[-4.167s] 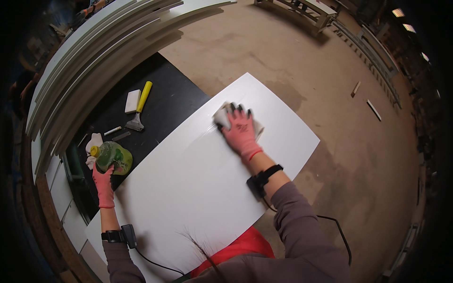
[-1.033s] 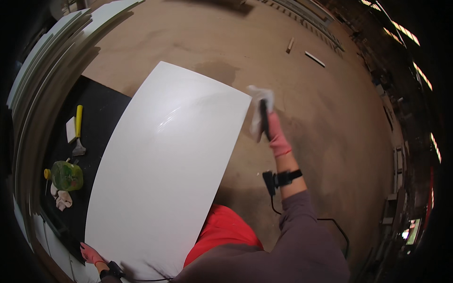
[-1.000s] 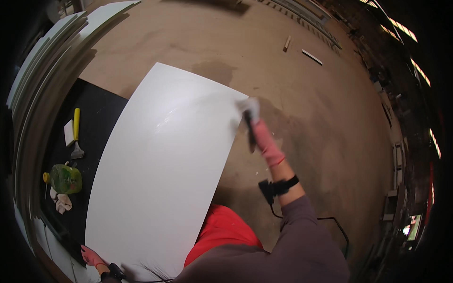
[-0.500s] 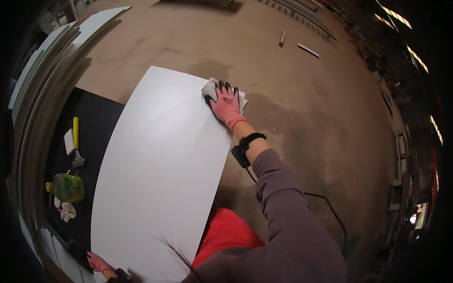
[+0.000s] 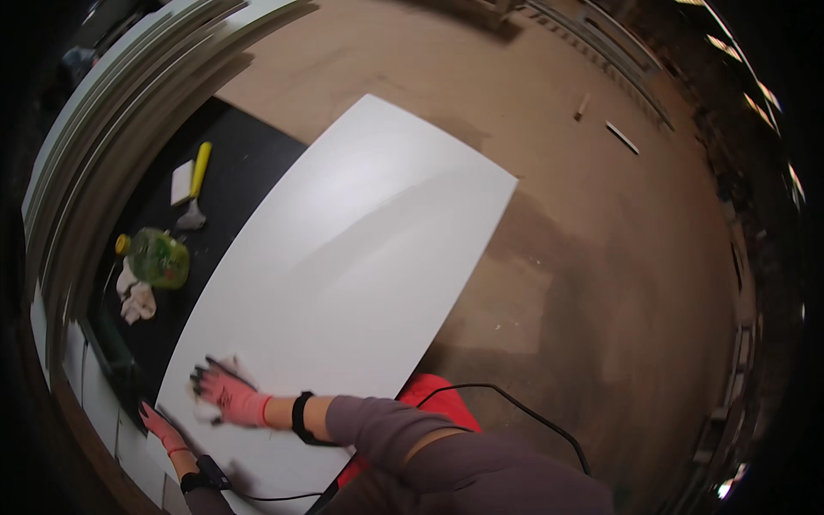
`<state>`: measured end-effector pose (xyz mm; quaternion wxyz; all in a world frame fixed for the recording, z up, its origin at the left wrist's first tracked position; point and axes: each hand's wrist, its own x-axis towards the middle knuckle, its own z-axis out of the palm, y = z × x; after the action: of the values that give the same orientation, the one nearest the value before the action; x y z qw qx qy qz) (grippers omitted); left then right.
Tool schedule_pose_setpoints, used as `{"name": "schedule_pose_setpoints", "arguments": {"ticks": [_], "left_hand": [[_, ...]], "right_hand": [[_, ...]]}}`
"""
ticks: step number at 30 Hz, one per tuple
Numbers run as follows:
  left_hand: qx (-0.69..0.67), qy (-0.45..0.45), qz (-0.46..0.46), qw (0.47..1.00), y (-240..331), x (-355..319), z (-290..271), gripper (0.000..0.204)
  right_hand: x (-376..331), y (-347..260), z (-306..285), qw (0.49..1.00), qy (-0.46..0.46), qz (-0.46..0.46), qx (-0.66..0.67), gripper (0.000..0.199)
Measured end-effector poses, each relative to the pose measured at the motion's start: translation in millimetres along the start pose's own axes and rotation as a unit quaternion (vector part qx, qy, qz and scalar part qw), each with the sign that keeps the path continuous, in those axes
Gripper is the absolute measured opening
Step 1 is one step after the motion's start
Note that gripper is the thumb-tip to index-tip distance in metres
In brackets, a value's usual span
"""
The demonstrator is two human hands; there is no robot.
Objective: Cleaning white furniture panels using a cleaning solution and a cloth.
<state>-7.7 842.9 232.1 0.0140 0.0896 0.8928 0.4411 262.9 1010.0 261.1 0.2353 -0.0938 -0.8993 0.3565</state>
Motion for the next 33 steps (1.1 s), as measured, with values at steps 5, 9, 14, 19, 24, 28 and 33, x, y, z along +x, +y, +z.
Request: {"name": "schedule_pose_setpoints", "arguments": {"ticks": [5, 9, 14, 19, 24, 28, 33], "left_hand": [[0.071, 0.060, -0.014, 0.996, -38.9, -51.7, -104.5, 0.049], [0.142, 0.229, -0.139, 0.953, -199.5, -139.6, -300.1, 0.050], [0.057, 0.172, -0.340, 0.923, -237.5, -304.9, -284.2, 0.044], [-0.067, 0.182, -0.458, 0.868, -345.0, -435.0, -359.3, 0.044], [-0.047, 0.079, -0.452, 0.887, -295.0, -409.9, -285.1, 0.044], [0.249, -0.049, -0.266, 0.930, -307.5, -400.0, -316.5, 0.050], [0.201, -0.063, -0.274, 0.938, -265.0, -388.4, -306.0, 0.039]], "right_hand": [[6.7, 126.4, -141.1, 0.940, 0.178, 0.160, -0.243, 0.063], [-39.0, 214.8, -257.8, 0.801, 0.197, 0.411, -0.387, 0.054], [-154.6, 269.1, -367.4, 0.589, 0.234, 0.615, -0.469, 0.064], [-35.7, 199.3, -199.3, 0.756, 0.111, 0.457, -0.456, 0.062], [64.3, 16.0, -8.1, 0.931, -0.049, 0.248, -0.263, 0.057], [116.2, -116.0, 165.2, 0.974, -0.135, 0.041, -0.180, 0.057], [99.8, -200.1, 270.2, 0.954, -0.245, -0.167, -0.048, 0.057]]}}
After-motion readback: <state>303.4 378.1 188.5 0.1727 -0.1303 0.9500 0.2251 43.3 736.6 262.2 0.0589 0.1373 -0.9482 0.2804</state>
